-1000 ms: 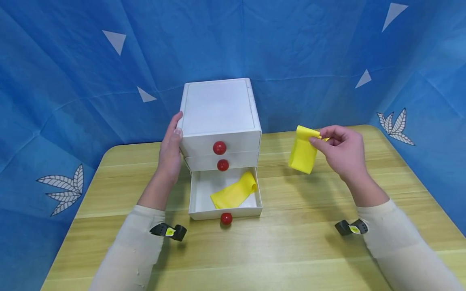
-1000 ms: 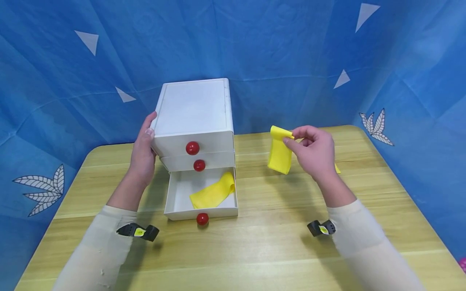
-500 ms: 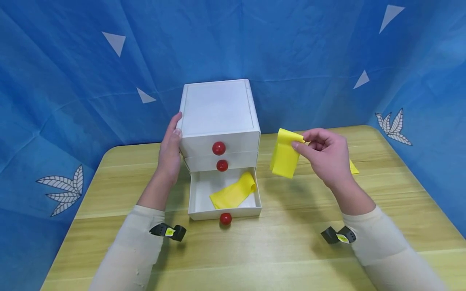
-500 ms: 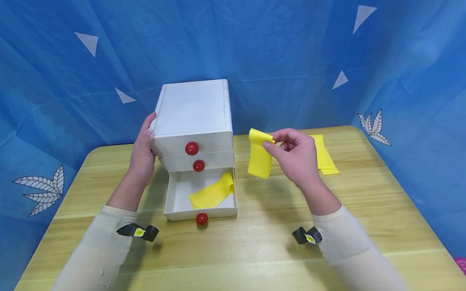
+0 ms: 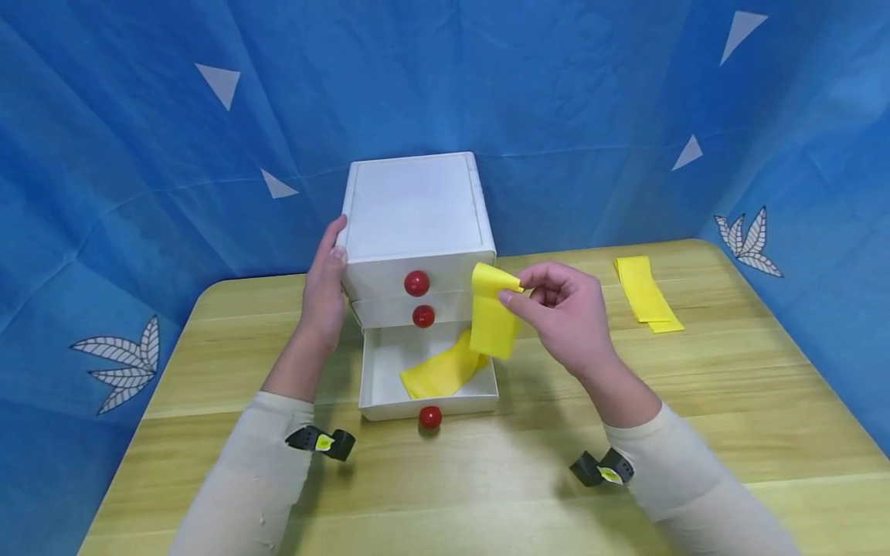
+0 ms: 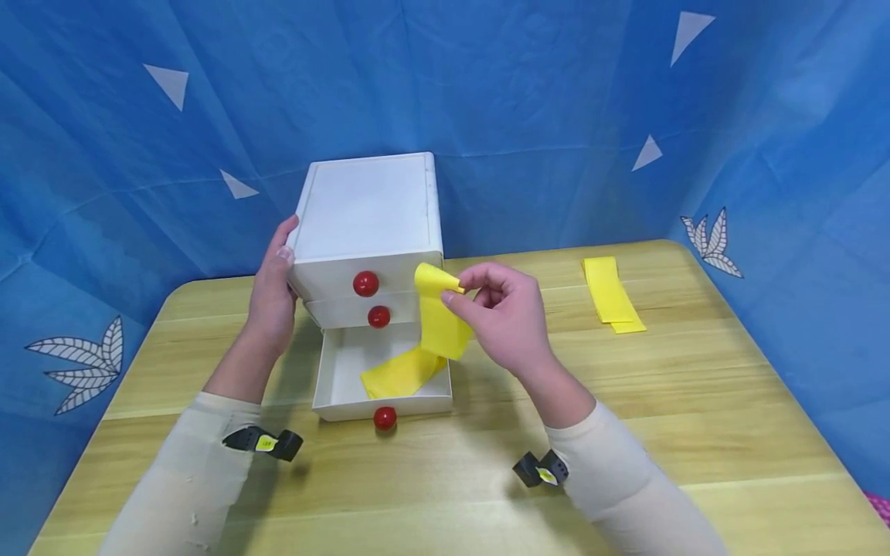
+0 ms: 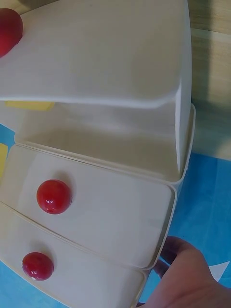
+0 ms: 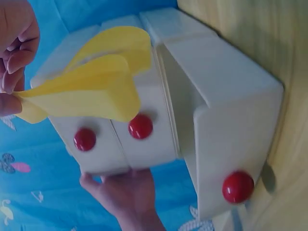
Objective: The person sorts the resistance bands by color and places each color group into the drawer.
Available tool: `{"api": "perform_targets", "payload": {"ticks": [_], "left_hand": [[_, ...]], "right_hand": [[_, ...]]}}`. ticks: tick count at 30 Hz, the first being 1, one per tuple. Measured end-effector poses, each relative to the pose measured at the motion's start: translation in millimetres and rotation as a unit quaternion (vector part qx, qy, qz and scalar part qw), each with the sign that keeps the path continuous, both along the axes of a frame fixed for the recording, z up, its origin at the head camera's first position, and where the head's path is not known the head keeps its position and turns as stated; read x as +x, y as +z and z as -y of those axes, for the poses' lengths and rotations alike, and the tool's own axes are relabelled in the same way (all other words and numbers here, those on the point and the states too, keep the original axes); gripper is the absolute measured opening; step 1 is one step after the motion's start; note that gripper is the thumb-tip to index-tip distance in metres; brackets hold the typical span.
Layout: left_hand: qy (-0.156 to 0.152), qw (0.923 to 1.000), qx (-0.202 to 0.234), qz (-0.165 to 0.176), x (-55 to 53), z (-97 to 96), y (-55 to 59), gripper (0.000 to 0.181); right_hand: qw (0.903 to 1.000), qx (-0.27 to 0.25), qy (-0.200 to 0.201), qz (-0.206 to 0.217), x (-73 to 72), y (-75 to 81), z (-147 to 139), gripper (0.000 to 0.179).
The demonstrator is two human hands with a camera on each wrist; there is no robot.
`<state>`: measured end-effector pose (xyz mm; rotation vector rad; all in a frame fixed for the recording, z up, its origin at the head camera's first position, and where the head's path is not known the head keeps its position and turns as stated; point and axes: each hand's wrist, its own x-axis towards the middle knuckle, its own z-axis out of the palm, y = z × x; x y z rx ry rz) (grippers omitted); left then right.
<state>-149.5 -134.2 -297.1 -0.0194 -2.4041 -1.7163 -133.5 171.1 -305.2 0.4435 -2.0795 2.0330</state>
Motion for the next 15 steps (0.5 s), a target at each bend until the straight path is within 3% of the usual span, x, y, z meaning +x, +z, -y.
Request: {"api": "perform_targets", "payload": {"ticks": [15], "left_hand": [[-0.002,1.0000,-0.002,0.000,0.4,1.3,-0.7,0.054]], "right_hand": [[0.9976,0.002,0.069,-0.009,17.7,-17.1,44.0,0.010]]}}
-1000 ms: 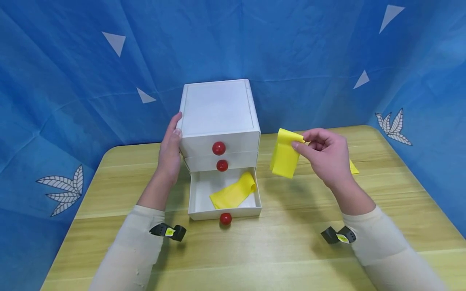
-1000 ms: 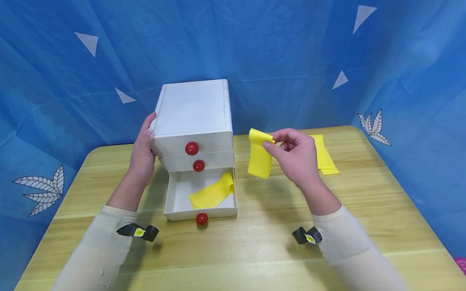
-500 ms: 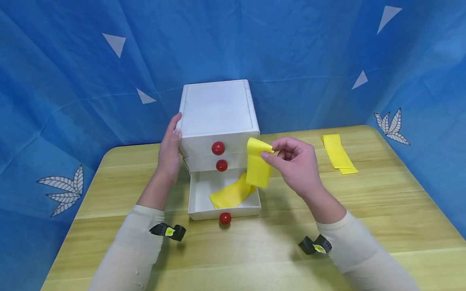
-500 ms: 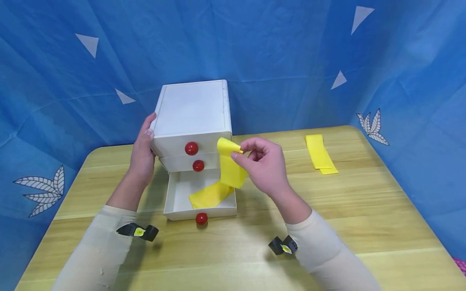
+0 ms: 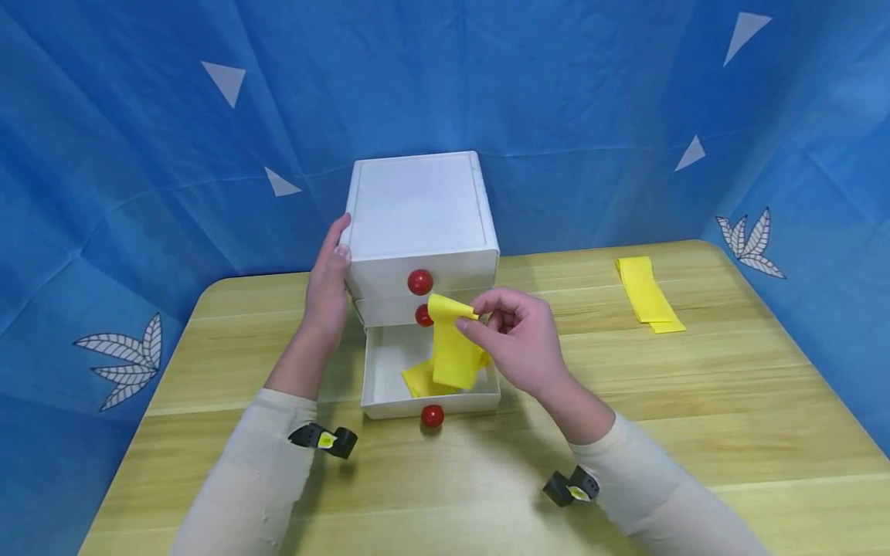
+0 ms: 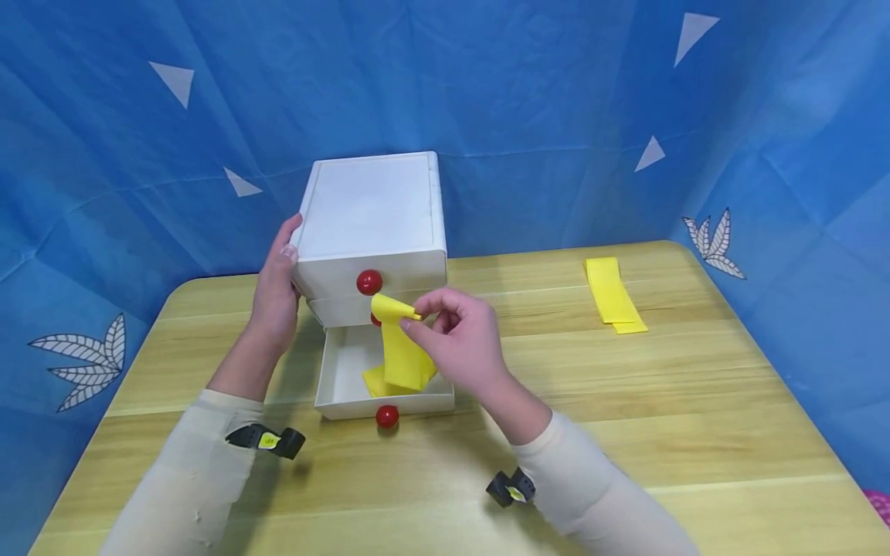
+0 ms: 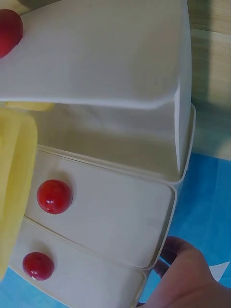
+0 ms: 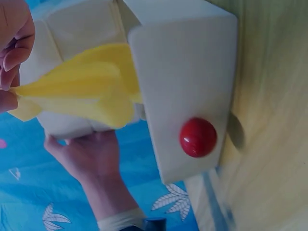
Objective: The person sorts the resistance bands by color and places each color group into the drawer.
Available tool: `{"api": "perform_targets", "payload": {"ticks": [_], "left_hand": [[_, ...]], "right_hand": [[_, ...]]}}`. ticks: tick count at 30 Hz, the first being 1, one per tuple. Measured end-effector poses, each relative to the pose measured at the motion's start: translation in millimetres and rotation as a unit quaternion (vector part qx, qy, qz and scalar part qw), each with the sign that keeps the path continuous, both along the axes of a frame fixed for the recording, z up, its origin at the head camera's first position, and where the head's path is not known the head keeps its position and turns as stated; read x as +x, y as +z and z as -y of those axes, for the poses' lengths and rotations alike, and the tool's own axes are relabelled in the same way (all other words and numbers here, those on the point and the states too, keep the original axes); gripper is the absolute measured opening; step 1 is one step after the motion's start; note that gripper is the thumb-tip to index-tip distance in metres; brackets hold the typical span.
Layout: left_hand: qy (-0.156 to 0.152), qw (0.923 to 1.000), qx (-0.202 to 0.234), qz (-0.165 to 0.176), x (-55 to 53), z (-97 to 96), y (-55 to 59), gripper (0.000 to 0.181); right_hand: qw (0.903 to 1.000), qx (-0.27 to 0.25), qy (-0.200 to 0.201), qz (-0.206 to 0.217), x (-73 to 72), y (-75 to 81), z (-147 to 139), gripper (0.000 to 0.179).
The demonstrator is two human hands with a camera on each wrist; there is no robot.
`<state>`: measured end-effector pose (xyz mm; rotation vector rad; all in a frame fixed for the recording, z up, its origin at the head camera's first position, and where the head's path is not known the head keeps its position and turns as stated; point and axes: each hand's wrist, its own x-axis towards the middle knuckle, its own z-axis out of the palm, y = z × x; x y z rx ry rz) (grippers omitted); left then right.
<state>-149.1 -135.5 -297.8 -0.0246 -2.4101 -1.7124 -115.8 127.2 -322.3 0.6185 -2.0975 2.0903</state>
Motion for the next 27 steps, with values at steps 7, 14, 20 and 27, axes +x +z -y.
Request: {"api": "perform_targets", "payload": {"ticks": [7,14,20,27], "left_hand": [[-0.001,1.0000,-0.001,-0.005,-1.5,0.4,-1.9,0.055],[-0.006,0.9999,0.000,-0.011,-0.5,0.5,-2.7,0.055],[-0.008,0.9998,0.008,-0.016,-1.4,0.4,-2.4,0.055],[-0.004,0.9999,0.000,-0.014,-0.7,-0.4,-0.9,0.056]], "right_hand": [[0.9999,-0.004,0.010,0.000,3.4,-12.9,23.1,0.011],[0.9997,-0.019,0.003,0.014,9.6,-27.0,52.0,0.012],[0.9982,-0.025,-0.017,0.052,18.0,-32.2,73.1,0.012],[0.9947,-0.036,-0.006,0.096,22.8,-33.5,89.7,0.011]]}}
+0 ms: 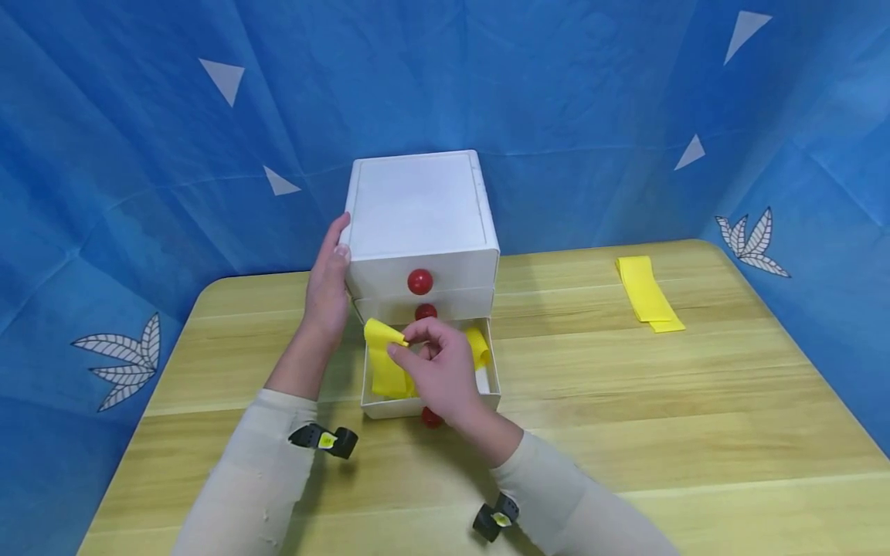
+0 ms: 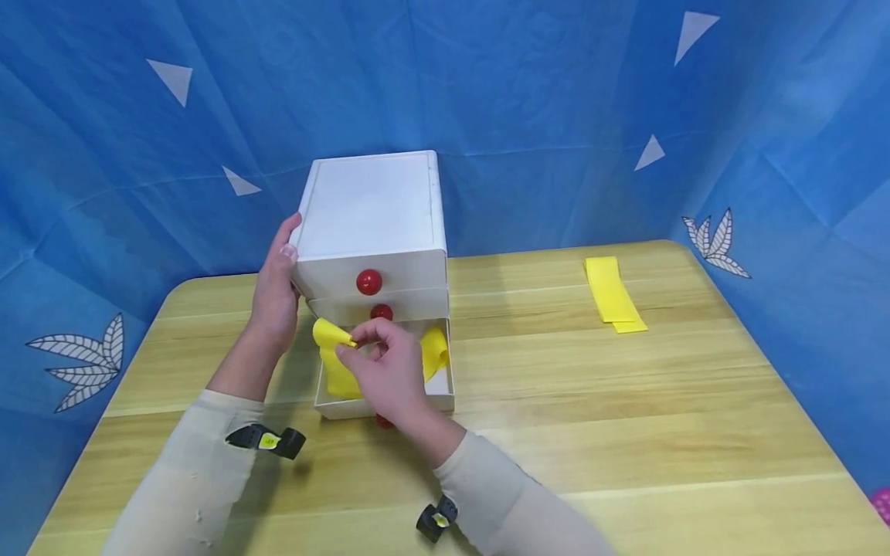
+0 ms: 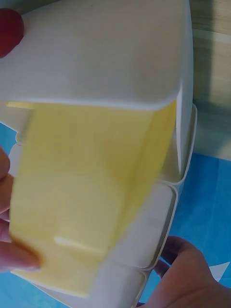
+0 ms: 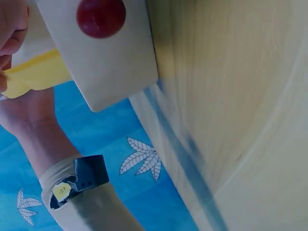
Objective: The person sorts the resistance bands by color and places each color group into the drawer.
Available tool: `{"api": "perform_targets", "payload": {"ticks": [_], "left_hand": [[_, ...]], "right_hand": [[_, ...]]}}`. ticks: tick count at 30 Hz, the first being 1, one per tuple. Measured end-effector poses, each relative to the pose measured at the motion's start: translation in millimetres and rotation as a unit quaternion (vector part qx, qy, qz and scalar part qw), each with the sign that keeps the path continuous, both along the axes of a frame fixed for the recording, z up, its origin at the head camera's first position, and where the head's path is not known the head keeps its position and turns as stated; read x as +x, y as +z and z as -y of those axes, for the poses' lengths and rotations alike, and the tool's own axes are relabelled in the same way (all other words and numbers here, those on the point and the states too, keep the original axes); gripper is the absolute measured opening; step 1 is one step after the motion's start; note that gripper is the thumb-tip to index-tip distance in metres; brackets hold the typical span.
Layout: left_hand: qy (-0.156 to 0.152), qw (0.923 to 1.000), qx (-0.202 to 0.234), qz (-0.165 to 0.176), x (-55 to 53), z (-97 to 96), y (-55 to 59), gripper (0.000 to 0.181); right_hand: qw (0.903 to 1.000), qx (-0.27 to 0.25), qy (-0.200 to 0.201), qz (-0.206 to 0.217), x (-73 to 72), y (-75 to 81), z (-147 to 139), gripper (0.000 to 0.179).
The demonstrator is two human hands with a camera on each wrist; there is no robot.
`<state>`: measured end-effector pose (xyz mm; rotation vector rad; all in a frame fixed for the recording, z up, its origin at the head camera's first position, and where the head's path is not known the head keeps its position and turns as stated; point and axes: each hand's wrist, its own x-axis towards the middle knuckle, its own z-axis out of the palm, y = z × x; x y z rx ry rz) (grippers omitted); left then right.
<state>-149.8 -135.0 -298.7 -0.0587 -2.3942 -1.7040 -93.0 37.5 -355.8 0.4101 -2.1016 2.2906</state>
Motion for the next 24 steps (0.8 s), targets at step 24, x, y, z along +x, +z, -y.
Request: {"api": "perform_targets", "payload": {"ticks": [24], "left_hand": [[0.004,0.9999,0.011,0.009,1.0,-0.6,0.9,0.054]], "right_hand": [[0.9723,0.230,-0.040,-0.001,-11.2,-3.9,-28.2,0.015]]}}
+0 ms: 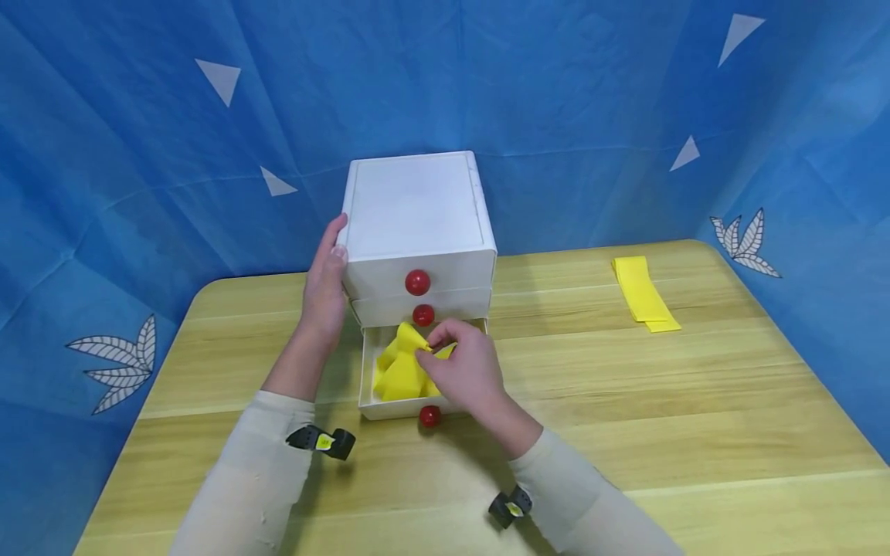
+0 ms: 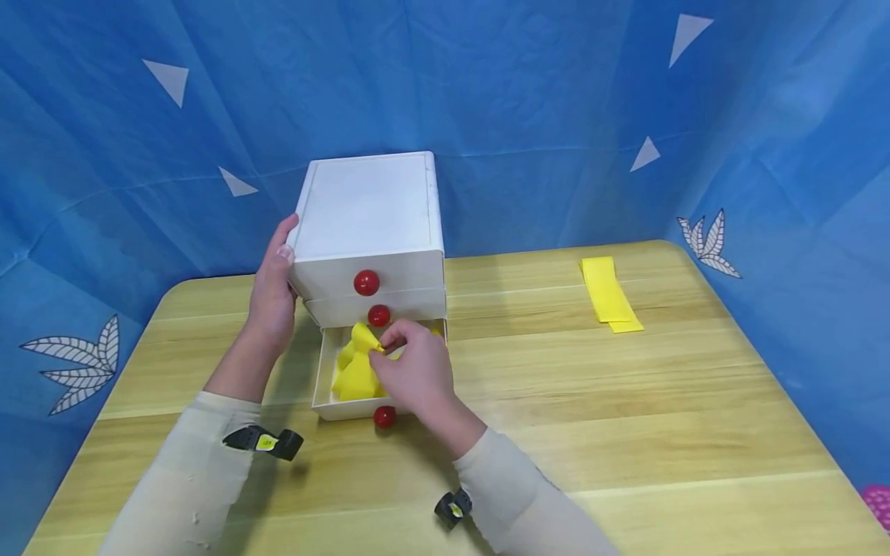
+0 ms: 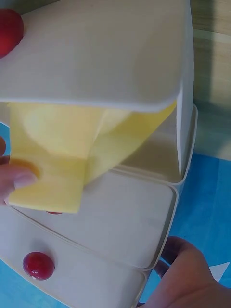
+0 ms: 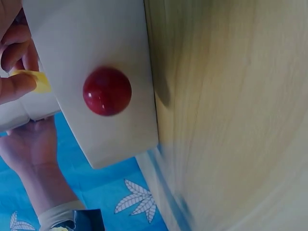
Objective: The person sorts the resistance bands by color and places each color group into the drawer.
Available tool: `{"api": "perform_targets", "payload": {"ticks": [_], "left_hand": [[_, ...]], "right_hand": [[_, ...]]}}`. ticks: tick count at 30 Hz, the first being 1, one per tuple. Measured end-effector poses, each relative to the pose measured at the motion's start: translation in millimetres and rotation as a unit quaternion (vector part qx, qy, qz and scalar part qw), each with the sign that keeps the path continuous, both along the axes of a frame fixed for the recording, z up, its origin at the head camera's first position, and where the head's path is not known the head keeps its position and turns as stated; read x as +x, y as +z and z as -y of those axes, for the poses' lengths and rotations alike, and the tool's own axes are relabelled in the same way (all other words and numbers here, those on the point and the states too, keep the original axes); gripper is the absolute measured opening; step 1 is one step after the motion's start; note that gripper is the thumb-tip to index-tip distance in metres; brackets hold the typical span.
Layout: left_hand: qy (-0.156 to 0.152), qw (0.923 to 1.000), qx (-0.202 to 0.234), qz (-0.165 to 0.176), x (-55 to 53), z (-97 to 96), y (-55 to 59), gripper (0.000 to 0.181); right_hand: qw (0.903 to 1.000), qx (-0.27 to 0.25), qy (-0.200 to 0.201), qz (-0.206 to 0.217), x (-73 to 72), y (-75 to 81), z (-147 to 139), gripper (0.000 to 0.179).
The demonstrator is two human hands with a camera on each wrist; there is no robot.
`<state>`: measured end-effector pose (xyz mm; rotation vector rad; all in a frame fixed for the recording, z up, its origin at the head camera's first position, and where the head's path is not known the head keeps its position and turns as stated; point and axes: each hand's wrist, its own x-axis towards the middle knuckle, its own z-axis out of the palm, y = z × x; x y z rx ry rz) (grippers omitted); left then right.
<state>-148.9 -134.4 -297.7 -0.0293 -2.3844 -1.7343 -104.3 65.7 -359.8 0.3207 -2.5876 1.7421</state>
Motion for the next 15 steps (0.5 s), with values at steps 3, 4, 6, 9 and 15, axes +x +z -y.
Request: {"api": "perform_targets", "payload": {"ticks": [3,4,6,9,15], "left_hand": [[-0.001,1.0000,-0.002,-0.001,-0.2,-0.1,-0.3,0.054],[-0.001,1.0000,-0.002,-0.001,-0.3,-0.1,-0.2,0.054],[-0.001,1.0000,-0.003,0.000,-0.3,-0.3,-0.1,0.054],[0.002,1.0000,-0.004,0.003,0.0,-0.4,0.6,0.053],[0.006,0.9999,-0.005,0.008,0.4,-0.4,1.3,0.054]], "right_hand": [[0.9999,0.015,0.004,0.002,-0.4,-0.2,-5.2,0.016],[0.9998,0.021,0.004,0.005,-0.4,-0.4,-6.7,0.016],[0.9995,0.030,0.006,0.011,-0.4,-0.6,-9.8,0.016],[0.9988,0.045,0.007,0.018,-0.7,-0.5,-13.9,0.017],[0.9967,0.080,0.005,0.012,-2.6,-0.3,-21.2,0.016]]}}
